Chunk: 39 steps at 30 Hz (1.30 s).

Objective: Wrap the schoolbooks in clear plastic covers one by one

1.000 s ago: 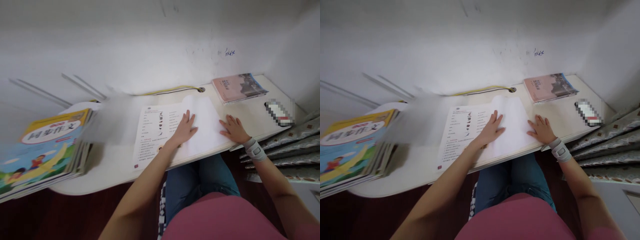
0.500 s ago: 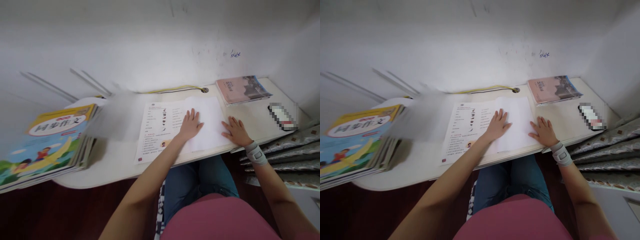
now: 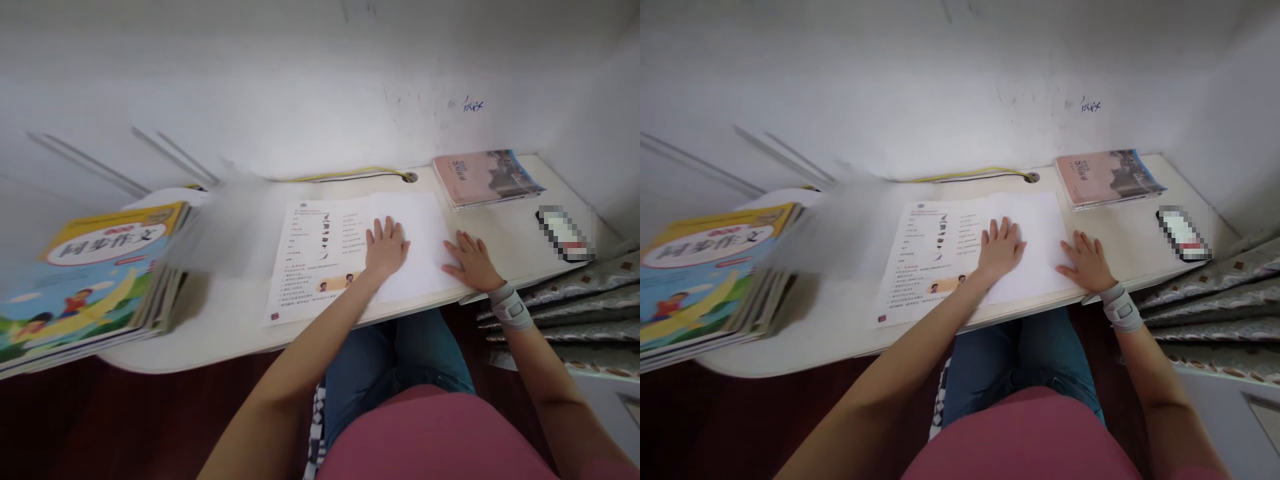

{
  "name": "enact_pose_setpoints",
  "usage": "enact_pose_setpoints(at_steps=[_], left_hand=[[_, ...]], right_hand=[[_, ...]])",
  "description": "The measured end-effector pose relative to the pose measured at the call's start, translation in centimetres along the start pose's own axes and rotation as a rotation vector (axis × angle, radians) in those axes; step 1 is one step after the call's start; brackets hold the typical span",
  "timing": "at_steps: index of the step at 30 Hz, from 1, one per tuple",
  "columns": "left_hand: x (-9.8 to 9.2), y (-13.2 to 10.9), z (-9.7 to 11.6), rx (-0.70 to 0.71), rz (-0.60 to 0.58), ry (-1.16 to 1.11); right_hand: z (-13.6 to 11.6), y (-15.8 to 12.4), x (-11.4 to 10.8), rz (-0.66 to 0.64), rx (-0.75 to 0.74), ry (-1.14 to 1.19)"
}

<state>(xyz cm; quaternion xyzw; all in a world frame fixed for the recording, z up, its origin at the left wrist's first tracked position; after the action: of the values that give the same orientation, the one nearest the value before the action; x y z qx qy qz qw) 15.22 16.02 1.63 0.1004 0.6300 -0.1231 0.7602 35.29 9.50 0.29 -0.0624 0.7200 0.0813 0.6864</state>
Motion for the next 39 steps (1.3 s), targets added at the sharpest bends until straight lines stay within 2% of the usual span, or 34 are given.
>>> enact_pose_setpoints(at_steps=[2, 5, 9, 15, 24, 28, 34, 39], left_hand=[[-0.4, -1.3, -0.1, 0.095, -0.055, -0.020], [-0.4, -4.4, 0.2, 0.321, -0.157, 0.005], [0.2, -6.9, 0.8, 0.391, -0.174, 0.045], [0.7, -6.1, 2.4, 0.406, -0.208, 0.029], [0.5, -6.8, 2.7, 0.431, -0.188, 0.022], [0.8, -6.0, 2.8, 0.444, -0.208, 0.026], [1.0, -5.3, 3.5, 0.476, -0.168, 0.017], [1.0, -5.2, 4.0, 0.486, -0.225, 0.022]], right_hand=[[0.0, 0.0, 0.0, -0.001, -0.001, 0.003], [0.0, 0.0, 0.0, -0.002, -0.013, 0.009], [0.0, -0.1, 0.2, -0.013, -0.028, 0.000], [-0.1, -0.1, 0.1, -0.038, -0.025, 0.007], [-0.2, -0.2, -0.1, -0.050, -0.032, 0.002], [-0.3, -0.2, -0.1, -0.049, -0.039, -0.002], [-0.3, -0.1, -0.2, -0.038, -0.029, 0.012], [-0.3, -0.2, -0.2, -0.032, -0.044, 0.012]])
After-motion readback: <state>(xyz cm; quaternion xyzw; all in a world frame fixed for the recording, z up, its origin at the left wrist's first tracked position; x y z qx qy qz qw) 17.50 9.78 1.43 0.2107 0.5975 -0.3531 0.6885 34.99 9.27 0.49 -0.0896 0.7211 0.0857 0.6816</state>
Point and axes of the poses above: each hand's wrist, its own y-axis towards the middle knuckle, its own x-axis out of the palm, z = x × y, the point moved 6 cm from there along y, towards the middle knuckle, and after that the axes turned 2 degrees about y, right-handed, at the moved point
